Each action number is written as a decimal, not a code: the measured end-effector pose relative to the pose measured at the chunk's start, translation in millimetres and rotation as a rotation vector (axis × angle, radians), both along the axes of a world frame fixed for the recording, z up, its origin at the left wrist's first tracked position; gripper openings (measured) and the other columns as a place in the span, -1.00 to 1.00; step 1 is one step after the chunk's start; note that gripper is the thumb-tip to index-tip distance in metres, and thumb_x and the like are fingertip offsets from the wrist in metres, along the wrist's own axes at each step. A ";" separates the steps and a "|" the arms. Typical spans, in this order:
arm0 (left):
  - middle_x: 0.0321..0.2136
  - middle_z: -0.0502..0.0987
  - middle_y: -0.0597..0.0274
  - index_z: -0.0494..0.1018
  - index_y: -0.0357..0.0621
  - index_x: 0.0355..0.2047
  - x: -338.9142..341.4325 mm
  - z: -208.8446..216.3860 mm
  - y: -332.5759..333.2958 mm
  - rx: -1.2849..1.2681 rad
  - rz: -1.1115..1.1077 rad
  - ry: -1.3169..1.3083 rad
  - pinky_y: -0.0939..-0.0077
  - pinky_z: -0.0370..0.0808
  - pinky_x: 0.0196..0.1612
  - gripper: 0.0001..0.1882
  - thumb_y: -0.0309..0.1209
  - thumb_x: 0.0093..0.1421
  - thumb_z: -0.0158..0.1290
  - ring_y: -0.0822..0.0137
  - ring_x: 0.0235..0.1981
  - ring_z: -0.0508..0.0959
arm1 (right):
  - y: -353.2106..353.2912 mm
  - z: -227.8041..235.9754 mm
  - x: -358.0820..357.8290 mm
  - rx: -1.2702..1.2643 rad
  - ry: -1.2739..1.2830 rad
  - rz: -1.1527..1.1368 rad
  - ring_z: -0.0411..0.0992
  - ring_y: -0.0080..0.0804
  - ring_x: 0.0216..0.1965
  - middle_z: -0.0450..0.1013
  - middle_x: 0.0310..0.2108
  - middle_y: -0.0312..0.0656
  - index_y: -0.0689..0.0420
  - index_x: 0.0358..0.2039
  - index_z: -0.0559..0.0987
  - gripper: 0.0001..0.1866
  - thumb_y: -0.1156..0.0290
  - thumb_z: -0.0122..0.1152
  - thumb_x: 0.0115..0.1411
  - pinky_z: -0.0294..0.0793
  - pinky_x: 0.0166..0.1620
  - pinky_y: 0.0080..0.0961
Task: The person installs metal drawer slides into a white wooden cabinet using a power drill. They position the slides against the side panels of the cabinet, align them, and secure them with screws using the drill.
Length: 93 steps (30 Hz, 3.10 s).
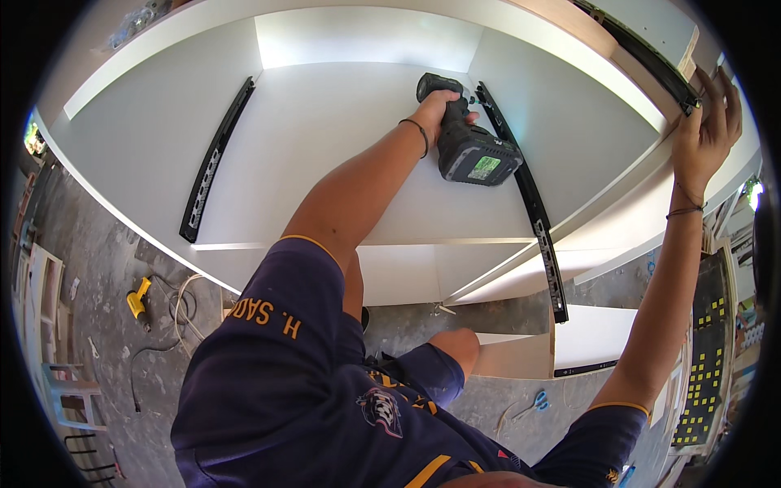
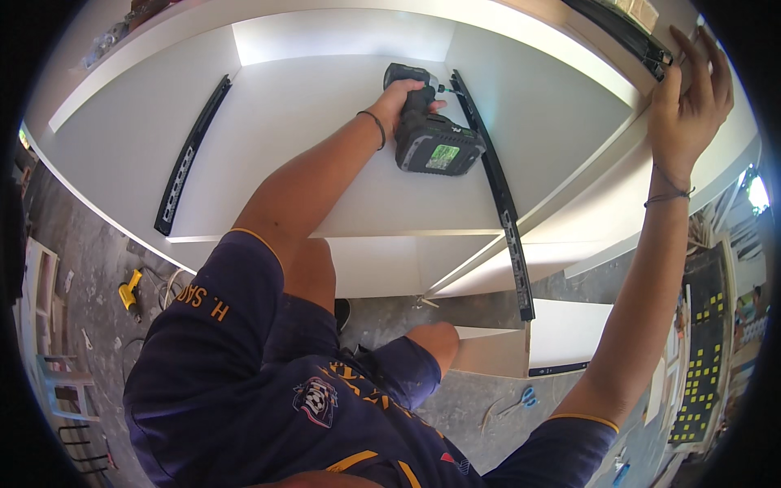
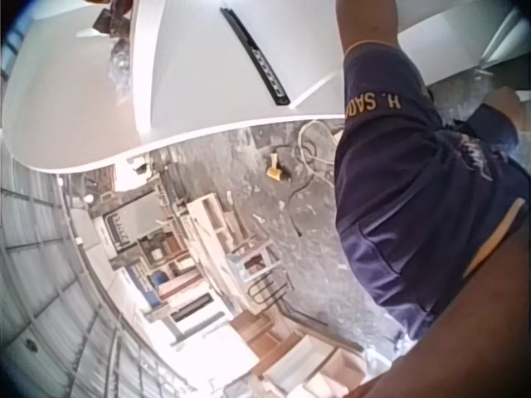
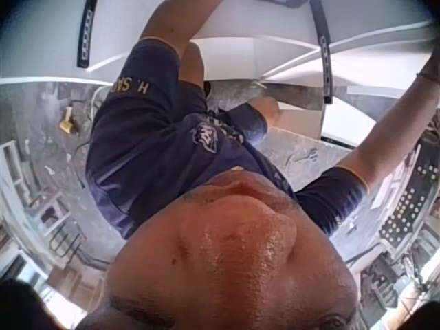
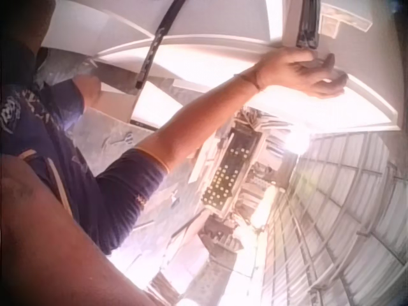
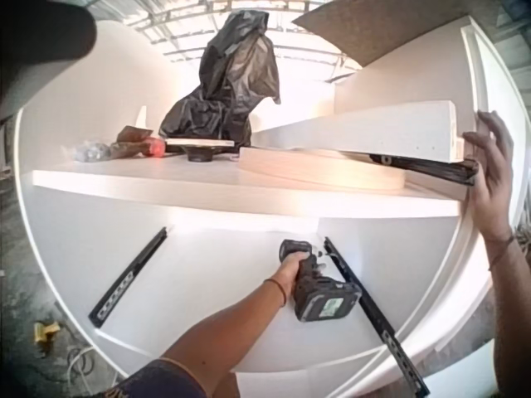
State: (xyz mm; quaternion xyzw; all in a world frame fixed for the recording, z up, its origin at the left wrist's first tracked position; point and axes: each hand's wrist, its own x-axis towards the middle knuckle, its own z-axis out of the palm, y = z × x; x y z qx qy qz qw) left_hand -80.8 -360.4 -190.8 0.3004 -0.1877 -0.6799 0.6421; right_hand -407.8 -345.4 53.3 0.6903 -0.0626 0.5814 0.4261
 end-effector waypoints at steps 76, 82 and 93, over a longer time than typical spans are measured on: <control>-0.06 0.45 -0.28 0.03 -0.25 0.10 2.2 2.2 -7.4 0.039 -0.005 -0.042 0.29 0.61 -0.37 -0.53 -0.32 0.26 -0.14 0.33 -0.58 0.54 | 2.0 0.3 -1.2 -0.033 -0.003 -0.021 0.36 -0.17 0.05 0.42 0.03 -0.11 -0.07 -0.13 0.63 -0.66 0.31 -0.04 0.14 0.34 0.10 -0.29; -0.06 0.45 -0.27 0.04 -0.24 0.09 2.3 2.4 -6.7 0.041 -0.009 -0.040 0.31 0.61 -0.38 -0.54 -0.33 0.26 -0.14 0.33 -0.57 0.54 | -1.4 1.9 -3.4 -0.059 -0.004 -0.034 0.36 -0.17 0.05 0.42 0.03 -0.11 -0.08 -0.13 0.63 -0.66 0.29 -0.04 0.15 0.34 0.10 -0.28; -0.08 0.46 -0.27 0.06 -0.23 0.07 -5.8 6.5 0.3 0.062 0.043 -0.031 0.31 0.60 -0.37 -0.57 -0.33 0.26 -0.16 0.35 -0.56 0.52 | 0.3 1.3 -2.1 -0.039 0.000 -0.037 0.39 -0.16 0.02 0.44 -0.01 -0.08 -0.06 -0.13 0.63 -0.66 0.33 -0.04 0.14 0.36 0.06 -0.31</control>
